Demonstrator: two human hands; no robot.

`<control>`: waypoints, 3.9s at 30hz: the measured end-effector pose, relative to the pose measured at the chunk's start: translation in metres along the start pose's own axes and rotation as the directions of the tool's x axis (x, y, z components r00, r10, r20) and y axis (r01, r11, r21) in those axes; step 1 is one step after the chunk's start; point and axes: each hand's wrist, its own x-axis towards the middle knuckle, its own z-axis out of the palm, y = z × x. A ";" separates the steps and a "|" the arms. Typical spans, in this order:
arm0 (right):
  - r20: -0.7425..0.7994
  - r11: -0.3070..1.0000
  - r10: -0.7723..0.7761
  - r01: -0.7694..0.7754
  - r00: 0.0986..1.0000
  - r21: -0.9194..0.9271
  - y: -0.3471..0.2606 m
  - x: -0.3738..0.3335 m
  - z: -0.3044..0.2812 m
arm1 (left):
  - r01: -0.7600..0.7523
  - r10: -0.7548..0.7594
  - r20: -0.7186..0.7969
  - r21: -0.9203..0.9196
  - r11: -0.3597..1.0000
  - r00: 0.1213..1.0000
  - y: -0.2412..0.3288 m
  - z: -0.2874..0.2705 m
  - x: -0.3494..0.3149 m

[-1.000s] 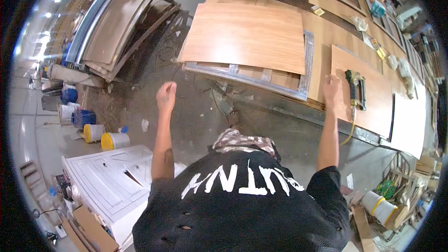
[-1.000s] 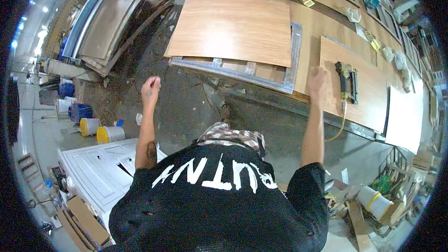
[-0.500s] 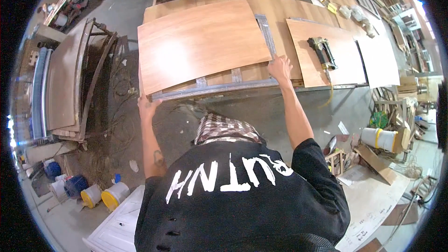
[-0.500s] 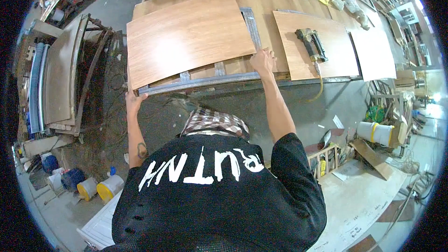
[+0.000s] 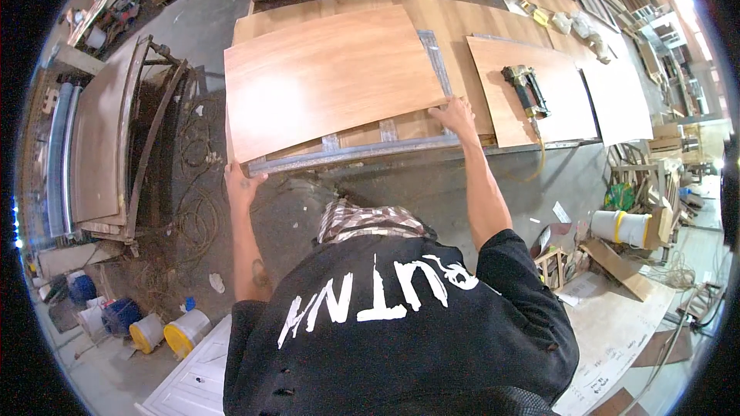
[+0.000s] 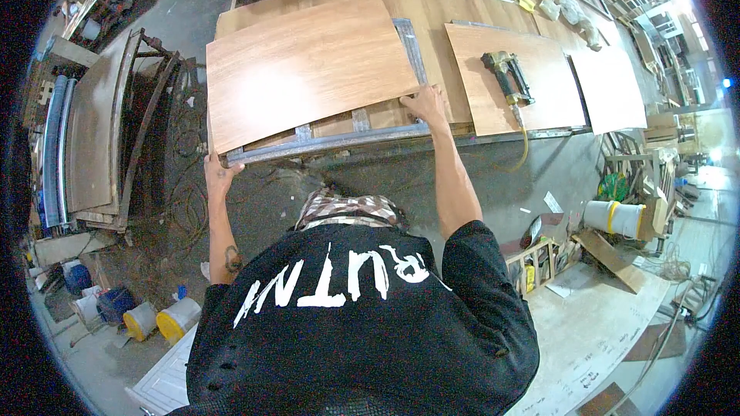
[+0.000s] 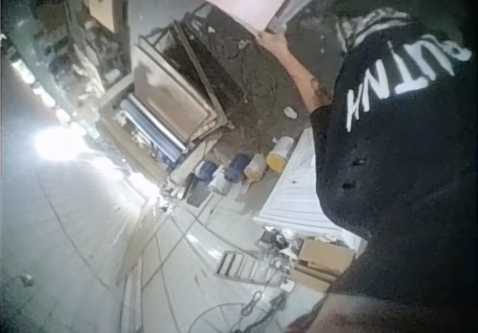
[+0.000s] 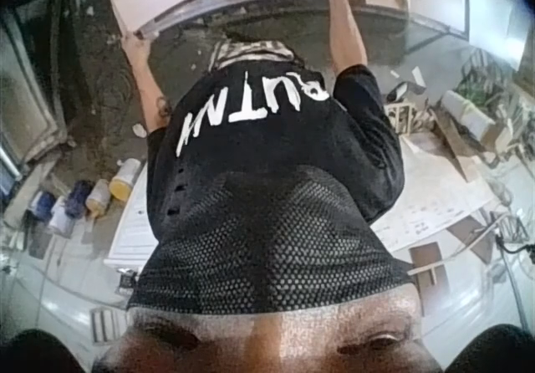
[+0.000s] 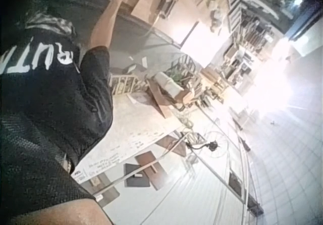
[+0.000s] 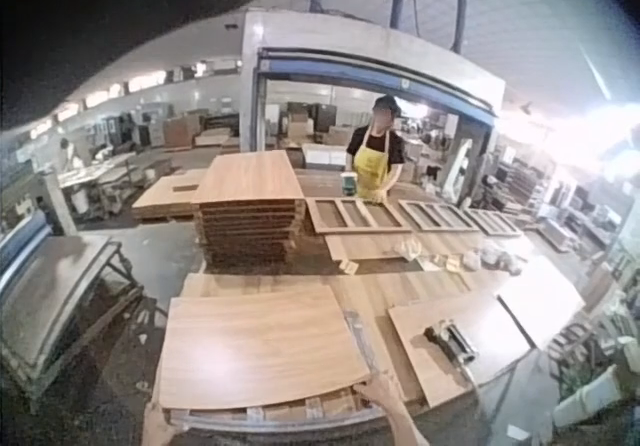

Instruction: The person aligns wooden panels on a workbench and secures them using a pneumatic nail gun. They use a metal square to check the alignment of the boards and wipe the wooden surface with a white cloth.

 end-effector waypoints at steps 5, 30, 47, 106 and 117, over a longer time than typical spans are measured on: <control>0.034 0.998 0.009 -0.007 0.999 -0.064 0.017 -0.014 -0.004 | -0.075 0.078 -0.117 0.027 0.997 0.990 -0.004 0.009 -0.010; -0.321 0.967 -0.154 0.209 0.935 0.145 0.089 -0.078 0.053 | -0.247 0.261 -0.252 0.085 0.965 0.932 -0.002 0.027 -0.030; -0.456 0.867 -0.008 0.233 0.890 0.440 0.097 -0.091 0.062 | -0.243 0.227 -0.290 -0.019 0.970 0.930 -0.006 0.028 -0.040; -0.497 0.782 0.183 0.181 0.848 0.597 0.101 -0.069 0.085 | -0.170 0.158 -0.351 -0.001 0.986 0.923 -0.022 0.043 -0.038; -0.543 0.714 0.154 0.288 0.825 0.639 0.126 -0.067 0.090 | -0.127 0.163 -0.109 0.279 0.952 0.981 0.111 0.037 -0.039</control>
